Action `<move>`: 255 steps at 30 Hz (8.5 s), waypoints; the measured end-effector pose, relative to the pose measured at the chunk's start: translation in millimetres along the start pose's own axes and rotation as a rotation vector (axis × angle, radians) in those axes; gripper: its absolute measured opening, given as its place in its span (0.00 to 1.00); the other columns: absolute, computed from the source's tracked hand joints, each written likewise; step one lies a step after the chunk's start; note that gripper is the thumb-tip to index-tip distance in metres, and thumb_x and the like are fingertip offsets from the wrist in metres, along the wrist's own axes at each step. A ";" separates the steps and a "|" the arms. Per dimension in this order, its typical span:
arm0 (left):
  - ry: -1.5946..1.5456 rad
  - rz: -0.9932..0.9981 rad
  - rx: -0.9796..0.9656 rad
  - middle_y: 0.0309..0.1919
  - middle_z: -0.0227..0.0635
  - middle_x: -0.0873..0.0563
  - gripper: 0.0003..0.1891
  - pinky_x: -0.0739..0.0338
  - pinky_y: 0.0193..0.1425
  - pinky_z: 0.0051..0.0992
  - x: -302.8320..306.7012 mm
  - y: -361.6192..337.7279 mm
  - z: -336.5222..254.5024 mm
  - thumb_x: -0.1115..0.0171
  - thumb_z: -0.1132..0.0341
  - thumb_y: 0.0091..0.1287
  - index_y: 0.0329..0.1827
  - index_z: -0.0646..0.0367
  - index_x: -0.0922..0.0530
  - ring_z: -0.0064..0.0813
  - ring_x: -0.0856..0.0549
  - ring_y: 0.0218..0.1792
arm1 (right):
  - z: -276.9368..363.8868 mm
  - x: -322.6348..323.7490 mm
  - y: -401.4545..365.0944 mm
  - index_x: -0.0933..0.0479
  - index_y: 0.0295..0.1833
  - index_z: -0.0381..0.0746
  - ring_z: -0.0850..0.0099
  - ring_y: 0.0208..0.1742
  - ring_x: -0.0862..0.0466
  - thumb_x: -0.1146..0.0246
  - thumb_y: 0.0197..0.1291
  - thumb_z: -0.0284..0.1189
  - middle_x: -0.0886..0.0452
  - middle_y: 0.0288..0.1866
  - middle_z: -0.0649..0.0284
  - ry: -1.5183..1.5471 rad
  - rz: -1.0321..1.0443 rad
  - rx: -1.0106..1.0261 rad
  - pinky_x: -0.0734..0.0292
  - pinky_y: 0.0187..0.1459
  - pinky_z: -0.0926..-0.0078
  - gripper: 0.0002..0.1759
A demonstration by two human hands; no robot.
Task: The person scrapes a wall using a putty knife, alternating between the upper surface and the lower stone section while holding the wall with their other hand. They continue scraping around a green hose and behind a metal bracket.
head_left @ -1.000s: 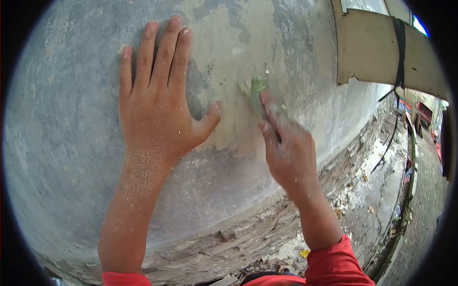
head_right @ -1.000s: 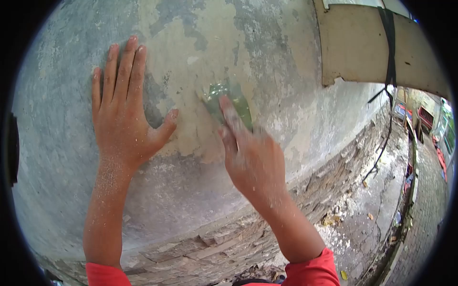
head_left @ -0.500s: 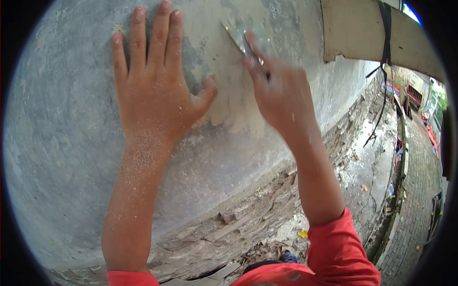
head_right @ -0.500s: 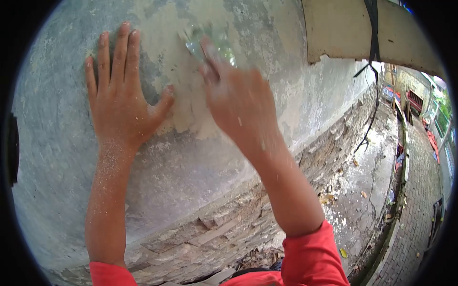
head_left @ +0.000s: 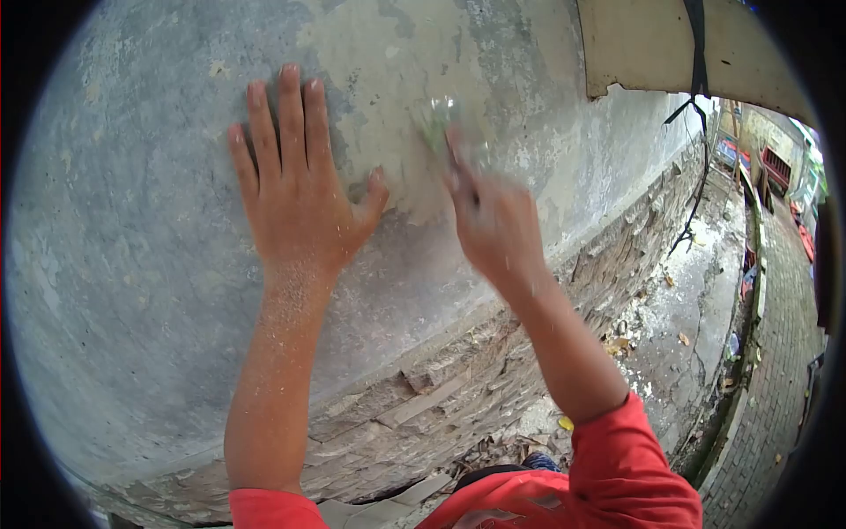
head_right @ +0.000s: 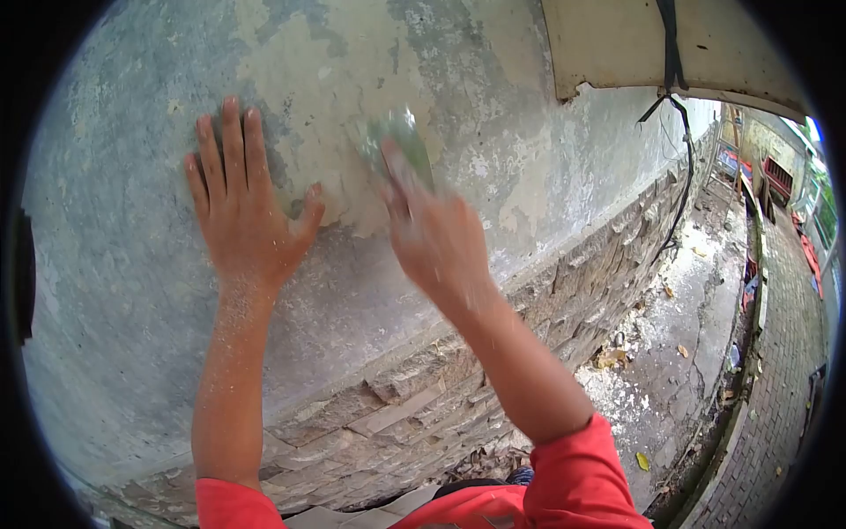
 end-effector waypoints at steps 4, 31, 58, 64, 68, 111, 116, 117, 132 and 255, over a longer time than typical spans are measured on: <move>-0.048 0.011 0.010 0.80 0.35 0.50 0.45 0.61 0.80 0.46 -1.9 -7.6 -7.9 0.41 0.47 0.61 0.79 0.54 0.48 0.38 0.55 0.80 | 17.2 31.7 88.4 0.29 0.68 0.52 0.45 0.35 0.16 0.47 0.69 0.40 0.17 0.33 0.45 0.064 -0.221 0.073 0.20 0.37 0.51 0.23; -0.008 -0.052 0.153 0.80 0.38 0.53 0.48 0.62 0.79 0.51 -36.3 -0.4 -94.8 0.38 0.52 0.59 0.80 0.53 0.54 0.44 0.56 0.80 | -180.8 47.0 -12.3 0.37 0.74 0.49 0.43 0.29 0.19 0.48 0.70 0.35 0.19 0.36 0.38 -0.025 0.227 -0.223 0.25 0.31 0.48 0.27; 0.064 -0.072 0.140 0.80 0.36 0.54 0.42 0.58 0.78 0.54 -56.7 -53.1 -144.8 0.46 0.44 0.68 0.81 0.46 0.54 0.48 0.56 0.79 | -300.1 78.7 6.7 0.35 0.72 0.55 0.38 0.38 0.20 0.52 0.72 0.42 0.20 0.33 0.37 -0.021 -0.038 -0.176 0.26 0.39 0.45 0.25; 0.019 0.220 0.176 0.80 0.39 0.62 0.46 0.65 0.79 0.54 -65.1 -108.5 -203.9 0.42 0.48 0.66 0.81 0.48 0.58 0.48 0.63 0.79 | -331.8 85.9 -3.2 0.34 0.71 0.58 0.38 0.43 0.20 0.52 0.71 0.44 0.18 0.39 0.40 -0.037 0.041 -0.176 0.25 0.45 0.45 0.24; -0.044 0.299 0.180 0.80 0.39 0.63 0.48 0.66 0.79 0.54 -74.5 -110.8 -247.8 0.38 0.49 0.64 0.81 0.49 0.57 0.47 0.64 0.79 | -383.4 59.7 -69.1 0.34 0.71 0.56 0.40 0.45 0.19 0.53 0.72 0.47 0.19 0.39 0.38 -0.053 0.001 -0.153 0.24 0.47 0.47 0.25; -0.117 -0.232 0.042 0.70 0.62 0.37 0.38 0.50 0.75 0.54 -216.5 48.2 -481.6 0.56 0.45 0.71 0.71 0.72 0.42 0.61 0.39 0.72 | -335.1 164.2 159.1 0.37 0.74 0.49 0.55 0.38 0.14 0.47 0.64 0.26 0.19 0.37 0.49 0.079 0.294 0.255 0.17 0.36 0.61 0.31; -0.233 -0.137 0.082 0.71 0.62 0.39 0.39 0.51 0.75 0.55 -219.7 34.8 -469.5 0.52 0.45 0.71 0.71 0.73 0.42 0.63 0.41 0.73 | -297.7 174.6 195.2 0.38 0.74 0.55 0.51 0.35 0.14 0.47 0.64 0.27 0.18 0.36 0.43 0.117 0.181 0.281 0.18 0.34 0.57 0.32; -0.214 -0.065 0.087 0.72 0.62 0.41 0.40 0.52 0.75 0.56 -217.3 34.7 -466.6 0.50 0.45 0.70 0.71 0.73 0.43 0.64 0.43 0.73 | -301.4 176.3 186.8 0.36 0.74 0.52 0.53 0.38 0.13 0.46 0.64 0.27 0.19 0.39 0.45 0.122 0.215 0.256 0.17 0.37 0.59 0.31; 0.075 0.024 0.094 0.73 0.66 0.46 0.43 0.52 0.75 0.57 -181.9 73.7 -427.4 0.47 0.45 0.66 0.74 0.71 0.45 0.65 0.47 0.74 | -311.8 161.3 149.1 0.39 0.76 0.52 0.50 0.37 0.14 0.48 0.66 0.29 0.19 0.36 0.45 0.213 0.276 0.077 0.19 0.37 0.55 0.31; 0.007 -0.296 0.206 0.65 0.60 0.39 0.43 0.38 0.69 0.55 -169.6 228.0 -404.5 0.38 0.54 0.59 0.70 0.72 0.45 0.63 0.39 0.68 | -287.6 195.3 286.4 0.15 0.35 0.35 0.56 0.34 0.12 0.42 0.59 0.28 0.15 0.31 0.50 -0.142 -0.011 0.806 0.16 0.34 0.63 0.10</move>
Point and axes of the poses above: each hand's wrist, its own y-axis towards the middle knuckle, its own x-axis out of the back of the hand, z = x × y, the point moved 3 cm from there along y, towards the middle knuckle
